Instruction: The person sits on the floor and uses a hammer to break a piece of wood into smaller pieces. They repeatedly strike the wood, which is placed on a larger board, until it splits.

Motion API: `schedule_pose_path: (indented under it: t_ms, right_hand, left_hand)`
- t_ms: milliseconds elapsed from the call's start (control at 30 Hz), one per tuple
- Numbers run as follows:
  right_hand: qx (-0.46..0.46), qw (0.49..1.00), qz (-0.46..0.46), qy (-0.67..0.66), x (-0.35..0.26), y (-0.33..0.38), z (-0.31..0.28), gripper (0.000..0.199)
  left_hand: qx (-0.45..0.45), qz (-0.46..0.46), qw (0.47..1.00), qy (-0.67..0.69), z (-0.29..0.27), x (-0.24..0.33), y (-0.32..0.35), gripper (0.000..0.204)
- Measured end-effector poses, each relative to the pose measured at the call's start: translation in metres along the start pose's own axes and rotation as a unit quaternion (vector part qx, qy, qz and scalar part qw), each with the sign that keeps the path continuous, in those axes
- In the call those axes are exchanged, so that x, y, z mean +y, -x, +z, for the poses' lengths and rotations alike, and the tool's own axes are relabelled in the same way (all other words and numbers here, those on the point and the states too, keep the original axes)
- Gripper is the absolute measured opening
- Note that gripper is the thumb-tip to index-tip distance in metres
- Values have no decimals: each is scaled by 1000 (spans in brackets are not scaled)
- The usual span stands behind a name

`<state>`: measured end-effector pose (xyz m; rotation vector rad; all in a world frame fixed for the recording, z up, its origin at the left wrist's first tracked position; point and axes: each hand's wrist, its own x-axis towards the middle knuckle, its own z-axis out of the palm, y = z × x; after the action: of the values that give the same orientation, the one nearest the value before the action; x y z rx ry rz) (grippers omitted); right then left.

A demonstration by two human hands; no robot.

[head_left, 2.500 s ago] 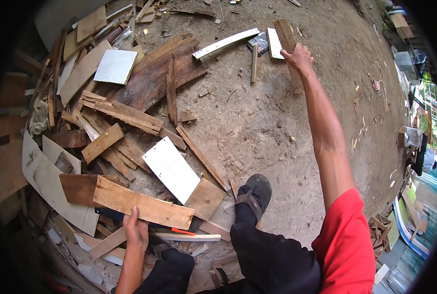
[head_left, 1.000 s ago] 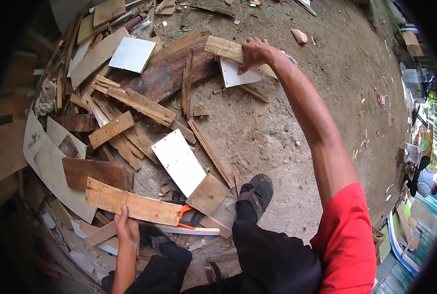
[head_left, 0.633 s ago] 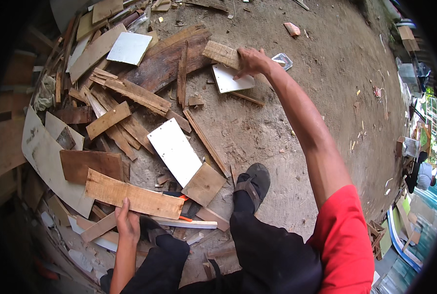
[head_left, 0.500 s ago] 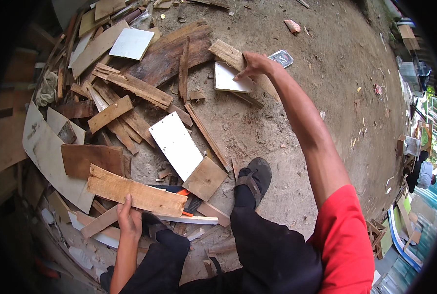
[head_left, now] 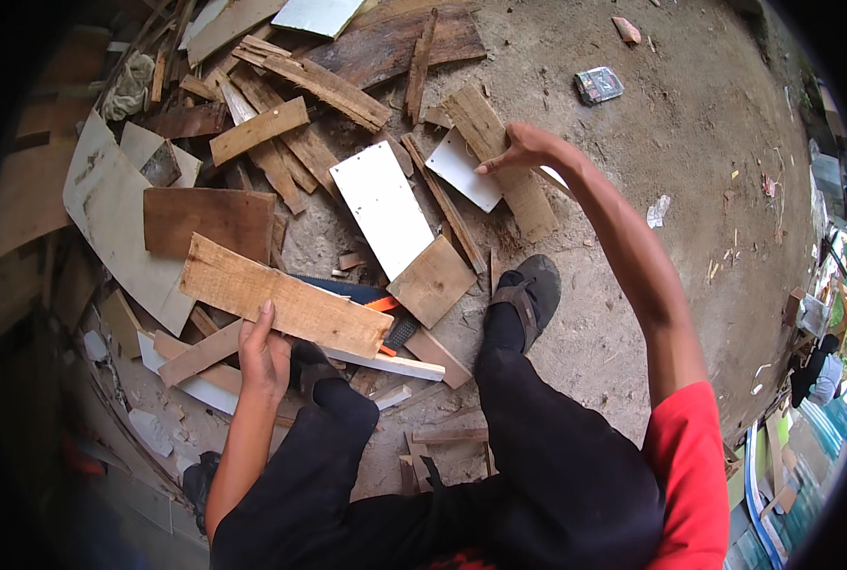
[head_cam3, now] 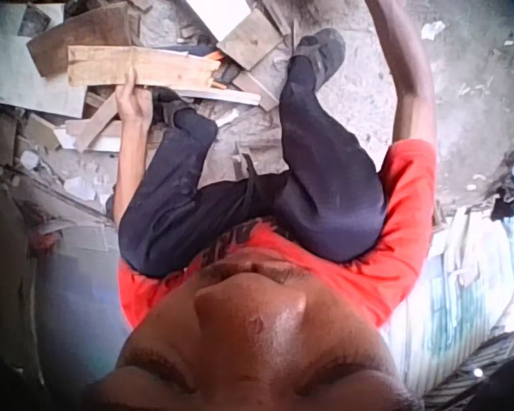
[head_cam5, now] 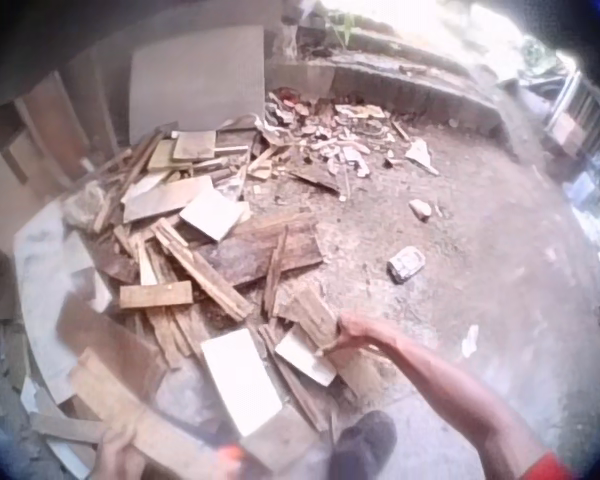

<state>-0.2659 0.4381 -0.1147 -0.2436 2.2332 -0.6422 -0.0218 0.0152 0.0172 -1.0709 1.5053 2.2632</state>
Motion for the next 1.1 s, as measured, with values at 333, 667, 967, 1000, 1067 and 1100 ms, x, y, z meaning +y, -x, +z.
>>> schedule_pose_path:
  t_ms: [333, 667, 967, 1000, 1067, 1100]
  right_hand:
    - [76, 996, -22, -27, -8, 40, 38, 81]
    - [18, 993, 59, -105, -7, 28, 50, 108]
    - [145, 983, -25, -113, -6, 51, 50, 84]
    - [159, 982, -14, -103, -11, 58, 45, 84]
    - [185, 979, 6, -85, -32, 81, 31, 83]
    - [177, 975, -5, -133, -38, 89, 27, 84]
  left_hand:
    - [-20, -12, 1000, -4, 6, 1, 12, 47]
    - [-34, 19, 999, 8, 10, -2, 31, 42]
    - [7, 50, 998, 24, -7, -2, 63, 46]
    - [10, 54, 998, 31, -10, -4, 66, 46]
    - [10, 61, 997, 43, -17, -6, 74, 47]
    - [5, 64, 997, 49, -19, -7, 76, 47]
